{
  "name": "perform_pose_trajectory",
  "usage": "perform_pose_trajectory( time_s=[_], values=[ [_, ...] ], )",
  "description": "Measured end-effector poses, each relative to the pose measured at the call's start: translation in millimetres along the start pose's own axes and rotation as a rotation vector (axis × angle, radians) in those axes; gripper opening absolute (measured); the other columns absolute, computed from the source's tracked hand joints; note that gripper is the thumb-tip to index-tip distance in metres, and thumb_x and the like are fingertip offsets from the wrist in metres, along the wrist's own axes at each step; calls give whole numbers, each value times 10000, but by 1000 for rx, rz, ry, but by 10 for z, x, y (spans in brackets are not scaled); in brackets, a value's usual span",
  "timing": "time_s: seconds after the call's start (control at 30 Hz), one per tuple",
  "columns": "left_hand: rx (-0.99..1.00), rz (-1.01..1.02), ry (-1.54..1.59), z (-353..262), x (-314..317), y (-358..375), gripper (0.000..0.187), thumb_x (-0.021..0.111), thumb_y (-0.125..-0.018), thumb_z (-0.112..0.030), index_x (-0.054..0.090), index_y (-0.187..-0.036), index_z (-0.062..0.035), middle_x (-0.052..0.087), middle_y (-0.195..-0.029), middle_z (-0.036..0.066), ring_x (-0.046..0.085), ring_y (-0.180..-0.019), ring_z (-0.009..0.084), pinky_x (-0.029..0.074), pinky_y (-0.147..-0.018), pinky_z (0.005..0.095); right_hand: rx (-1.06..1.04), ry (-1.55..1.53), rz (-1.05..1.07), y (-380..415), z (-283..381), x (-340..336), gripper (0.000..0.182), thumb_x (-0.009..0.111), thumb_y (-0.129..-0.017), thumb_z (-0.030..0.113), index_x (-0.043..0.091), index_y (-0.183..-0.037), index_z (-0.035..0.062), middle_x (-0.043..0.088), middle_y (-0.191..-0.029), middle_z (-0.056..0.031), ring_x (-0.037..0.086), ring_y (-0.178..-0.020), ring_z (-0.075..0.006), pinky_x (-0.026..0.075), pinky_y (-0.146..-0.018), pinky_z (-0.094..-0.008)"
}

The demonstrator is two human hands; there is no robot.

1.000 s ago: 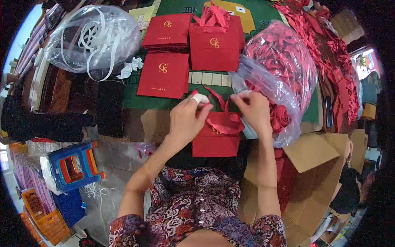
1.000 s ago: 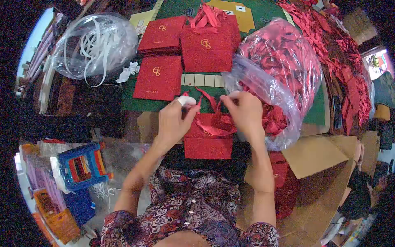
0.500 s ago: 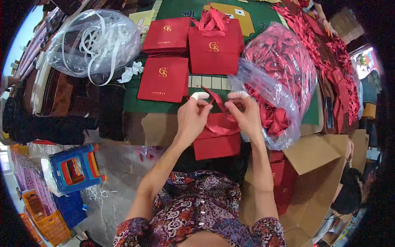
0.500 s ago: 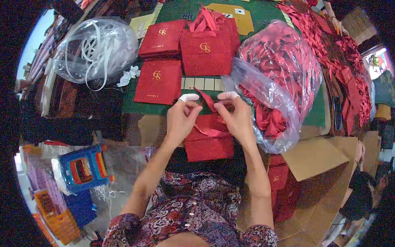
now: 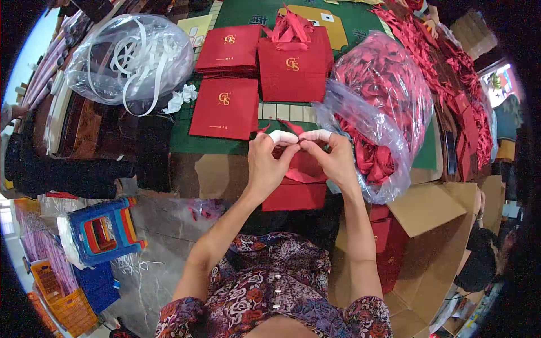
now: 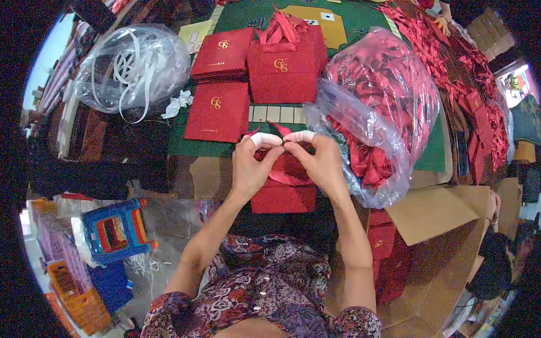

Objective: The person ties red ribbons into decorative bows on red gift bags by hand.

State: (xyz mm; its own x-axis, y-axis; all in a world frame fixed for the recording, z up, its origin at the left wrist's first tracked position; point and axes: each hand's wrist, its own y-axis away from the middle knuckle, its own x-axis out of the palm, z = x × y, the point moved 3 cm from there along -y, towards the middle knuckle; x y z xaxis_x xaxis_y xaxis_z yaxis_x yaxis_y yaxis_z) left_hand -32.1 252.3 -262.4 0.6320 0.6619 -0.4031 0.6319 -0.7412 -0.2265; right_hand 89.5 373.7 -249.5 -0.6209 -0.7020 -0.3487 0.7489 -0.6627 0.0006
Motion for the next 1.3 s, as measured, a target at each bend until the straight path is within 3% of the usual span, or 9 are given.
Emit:
perform_pose_trajectory(
  time_s=[0.17,0.23,0.3,0.47,0.83,0.97,1.1,1.17,1.3],
  values=[
    [-18,66,-106,-64,-41,52,207,753,-838,-65,702,-1032,-16,707,-974,120,669,-988,200,509,-881,359,4,-3,-60,-13,-36,-17,196,727,-903,174,745,-989,-1,735,-840,-42,638,-764,-81,513,-704,-259],
    [191,-197,-3,-40,-94,138,363,711,-879,-100,589,-1208,-7,626,-1094,180,590,-1060,330,479,-917,419,97,-57,-61,10,32,-111,179,702,-926,169,739,-994,7,702,-833,1,592,-749,-53,476,-687,-232],
    [84,-169,123,108,-112,274,509,648,-939,-83,432,-1391,8,580,-1182,221,585,-1098,347,480,-950,412,191,-111,-61,18,1,-191,166,678,-950,163,733,-999,15,669,-826,44,547,-734,-25,439,-671,-204],
    [-142,262,334,128,-186,479,641,693,-903,-81,347,-1437,0,598,-1279,244,626,-1155,345,481,-981,407,108,-292,-146,-49,-84,-202,138,662,-969,141,715,-980,14,632,-828,64,515,-724,-14,395,-653,-187],
    [-124,390,204,-214,-442,786,657,684,-897,-45,315,-1441,-43,643,-1211,262,647,-1160,356,491,-955,414,4,-220,-308,-365,-147,-353,172,640,-983,150,721,-1027,5,629,-839,82,505,-731,-1,401,-635,-180],
    [-223,364,462,-154,-479,737,671,655,-885,56,304,-1453,-4,503,-1385,133,486,-1286,190,358,-1112,352,24,-176,-270,-310,-172,-380,218,621,-997,153,705,-1148,20,671,-916,60,547,-766,-7,433,-668,-173],
    [-161,161,505,-174,-647,368,625,593,-939,20,268,-1473,21,460,-1419,142,440,-1310,181,338,-1122,337,-212,79,-375,-178,-241,-342,293,598,-991,92,639,-1271,18,722,-1031,-86,650,-860,-124,515,-744,-267],
    [-125,61,575,-233,-673,78,598,553,-961,29,258,-1481,16,448,-1432,138,437,-1316,186,336,-1126,342,-336,444,-326,-128,-162,-285,297,684,-886,73,678,-1183,62,680,-1025,-152,642,-950,-366,521,-860,-417],
    [177,29,466,-200,-577,-585,578,554,-955,48,285,-1463,-11,453,-1431,156,463,-1316,205,376,-1099,343,-460,720,-407,-127,-160,-196,209,696,-851,85,688,-1058,57,639,-938,-156,618,-893,-359,506,-793,-445]
  ],
)
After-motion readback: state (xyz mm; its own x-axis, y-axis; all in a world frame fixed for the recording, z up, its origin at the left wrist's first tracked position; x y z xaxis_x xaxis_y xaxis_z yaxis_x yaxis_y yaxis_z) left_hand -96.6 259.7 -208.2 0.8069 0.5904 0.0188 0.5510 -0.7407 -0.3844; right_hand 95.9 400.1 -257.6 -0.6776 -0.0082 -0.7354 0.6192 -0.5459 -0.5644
